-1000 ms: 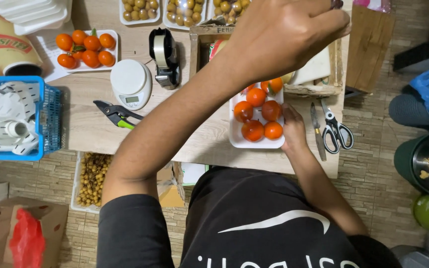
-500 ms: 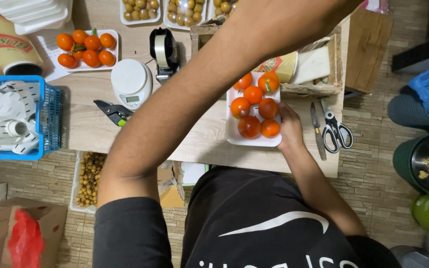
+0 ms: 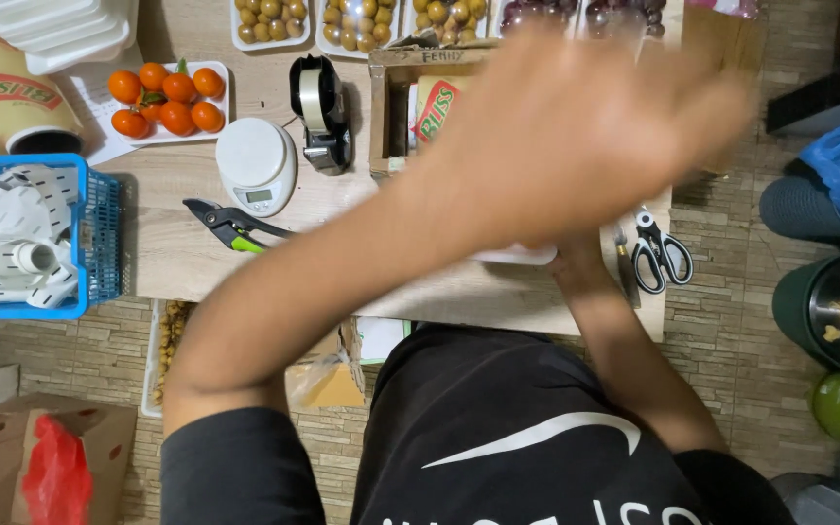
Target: Packaging oranges into plastic trays and wrapping them with plastic film.
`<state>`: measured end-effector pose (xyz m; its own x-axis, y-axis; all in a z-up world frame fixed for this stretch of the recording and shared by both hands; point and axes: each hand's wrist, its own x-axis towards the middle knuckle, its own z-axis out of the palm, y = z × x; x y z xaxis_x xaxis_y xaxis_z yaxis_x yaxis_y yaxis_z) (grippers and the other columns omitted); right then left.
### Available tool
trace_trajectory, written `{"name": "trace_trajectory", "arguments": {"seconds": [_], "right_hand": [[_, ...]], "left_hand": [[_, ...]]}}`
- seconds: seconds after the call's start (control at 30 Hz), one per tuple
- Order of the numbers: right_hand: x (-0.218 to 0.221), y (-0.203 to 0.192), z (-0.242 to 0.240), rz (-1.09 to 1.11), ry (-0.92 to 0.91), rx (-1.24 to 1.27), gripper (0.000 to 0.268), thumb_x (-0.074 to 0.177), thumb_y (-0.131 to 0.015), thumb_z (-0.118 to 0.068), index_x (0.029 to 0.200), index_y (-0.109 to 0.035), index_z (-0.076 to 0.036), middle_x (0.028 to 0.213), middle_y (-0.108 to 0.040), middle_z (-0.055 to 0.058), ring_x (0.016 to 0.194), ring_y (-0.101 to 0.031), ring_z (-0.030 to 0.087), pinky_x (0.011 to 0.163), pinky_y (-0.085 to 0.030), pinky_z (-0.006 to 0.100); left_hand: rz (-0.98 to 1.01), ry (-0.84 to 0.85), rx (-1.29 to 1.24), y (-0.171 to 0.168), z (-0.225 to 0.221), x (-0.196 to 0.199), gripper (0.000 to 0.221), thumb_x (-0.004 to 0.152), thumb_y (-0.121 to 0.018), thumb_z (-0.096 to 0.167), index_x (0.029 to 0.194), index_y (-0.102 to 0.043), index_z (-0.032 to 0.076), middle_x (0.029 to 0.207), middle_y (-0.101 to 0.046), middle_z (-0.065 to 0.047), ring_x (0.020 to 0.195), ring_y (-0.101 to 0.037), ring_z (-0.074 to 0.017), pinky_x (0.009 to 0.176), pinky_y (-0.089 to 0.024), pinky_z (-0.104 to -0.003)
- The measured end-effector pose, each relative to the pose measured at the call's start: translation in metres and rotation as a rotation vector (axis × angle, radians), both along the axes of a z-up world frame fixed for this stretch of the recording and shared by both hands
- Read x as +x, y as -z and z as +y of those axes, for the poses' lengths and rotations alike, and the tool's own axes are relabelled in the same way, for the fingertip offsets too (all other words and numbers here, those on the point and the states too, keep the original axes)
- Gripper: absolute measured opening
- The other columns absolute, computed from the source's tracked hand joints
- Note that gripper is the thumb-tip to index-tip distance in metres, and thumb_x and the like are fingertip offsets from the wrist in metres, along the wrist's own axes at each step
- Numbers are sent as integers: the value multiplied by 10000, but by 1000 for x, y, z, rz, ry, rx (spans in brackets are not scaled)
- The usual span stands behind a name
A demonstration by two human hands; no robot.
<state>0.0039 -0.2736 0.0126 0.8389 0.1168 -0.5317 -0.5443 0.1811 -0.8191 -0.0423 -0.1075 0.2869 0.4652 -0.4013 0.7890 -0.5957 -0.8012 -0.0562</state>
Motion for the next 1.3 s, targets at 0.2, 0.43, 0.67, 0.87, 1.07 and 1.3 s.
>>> {"name": "trace_trajectory", "arguments": {"seconds": [0.2, 0.43, 0.67, 0.87, 1.07, 1.3], "right_hand": [[8, 30, 5, -33, 85, 0, 196, 1015, -638, -193, 1134, -744, -80, 1018, -716, 71, 956, -707, 200, 888, -598, 459], [3, -9, 15, 91, 150, 37, 225, 997, -604, -153, 1161, -717, -50, 978, -753, 105, 783, -725, 214, 605, -581, 364], [-3, 23, 8, -61, 108, 50, 260, 1041, -617, -194, 1138, -723, 24, 999, -679, 106, 912, -668, 177, 906, -595, 470], [-2, 23, 11, 10, 155, 113, 275, 1032, -653, -221, 1082, -698, 45, 964, -682, 156, 851, -697, 218, 820, -614, 489], [20, 29, -8, 142, -100, 93, 292, 1084, -559, -307, 1193, -660, -56, 1031, -720, 123, 962, -764, 281, 866, -610, 530], [18, 30, -7, 177, -153, 229, 284, 1090, -532, -268, 1254, -626, -56, 1162, -717, 120, 1106, -723, 261, 972, -568, 520]], "left_hand": [[405, 123, -198, 38, -40, -110, 34, 901, -615, 93, 870, -628, 95, 719, -579, -50, 525, -598, -270, 428, -468, -415], [911, 260, -347, 135, -49, -166, 287, 1066, -551, 256, 1030, -775, 80, 667, -664, -53, 564, -668, -216, 444, -526, -382], [937, 64, -378, 272, -53, -151, 294, 956, -618, 318, 763, -731, 127, 675, -715, -104, 643, -725, -290, 576, -535, -398], [682, -233, -57, 351, -25, -87, 105, 933, -649, 236, 978, -743, 246, 787, -749, 28, 778, -749, -140, 666, -584, -287], [632, -207, -46, 362, -23, -82, 143, 957, -605, 222, 1058, -706, 230, 881, -715, -10, 877, -712, -186, 768, -542, -344], [569, -190, -31, 371, -16, -85, 218, 991, -539, 202, 1179, -650, 207, 1021, -663, -66, 1026, -656, -254, 920, -480, -428]]}}
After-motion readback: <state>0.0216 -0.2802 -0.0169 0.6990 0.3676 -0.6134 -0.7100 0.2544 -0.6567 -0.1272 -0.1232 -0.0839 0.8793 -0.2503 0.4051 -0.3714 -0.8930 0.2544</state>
